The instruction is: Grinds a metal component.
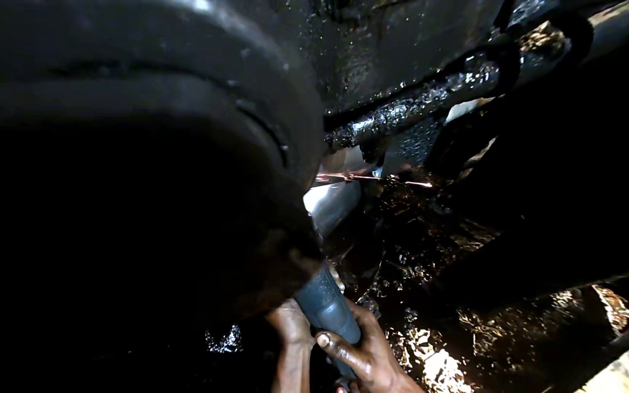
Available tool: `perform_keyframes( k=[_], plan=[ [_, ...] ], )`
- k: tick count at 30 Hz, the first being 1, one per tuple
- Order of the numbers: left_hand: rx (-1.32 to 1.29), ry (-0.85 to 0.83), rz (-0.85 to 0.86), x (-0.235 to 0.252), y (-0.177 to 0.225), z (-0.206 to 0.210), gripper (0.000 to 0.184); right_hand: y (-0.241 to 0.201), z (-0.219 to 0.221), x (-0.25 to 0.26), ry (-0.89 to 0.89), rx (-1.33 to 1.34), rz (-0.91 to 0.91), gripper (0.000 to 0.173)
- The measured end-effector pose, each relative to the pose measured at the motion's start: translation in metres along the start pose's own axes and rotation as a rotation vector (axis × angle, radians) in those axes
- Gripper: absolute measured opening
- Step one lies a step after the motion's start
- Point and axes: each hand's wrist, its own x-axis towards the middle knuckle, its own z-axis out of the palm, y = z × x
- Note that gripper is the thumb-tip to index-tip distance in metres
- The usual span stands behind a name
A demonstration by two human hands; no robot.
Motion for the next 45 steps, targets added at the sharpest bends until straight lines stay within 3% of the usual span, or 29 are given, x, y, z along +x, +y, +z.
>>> perform_keyframes(
  k=[3, 7, 12, 19, 45],
  plan=[
    [0.041, 0.108, -0.005, -0.005, -0.001, 0.005, 0.067, 0.0, -0.002, -0.001, 0.009, 0.009, -0.012, 0.051],
    [0.029, 0.126, 0.007, -0.006, -0.004, 0.007, 0.061, 0.001, -0.005, -0.001, 0.011, 0.008, -0.026, 0.051],
    [0.006, 0.097, -0.005, -0.006, -0.007, 0.009, 0.06, 0.001, -0.007, -0.003, 0.02, 0.012, -0.012, 0.054],
    [-0.083, -0.071, -0.106, -0.005, -0.012, 0.007, 0.074, 0.001, -0.01, -0.005, 0.043, 0.029, -0.014, 0.051],
    [0.053, 0.02, 0.007, -0.007, -0.014, 0.024, 0.054, 0.005, -0.014, -0.004, 0.077, 0.101, -0.089, 0.046]
  ],
)
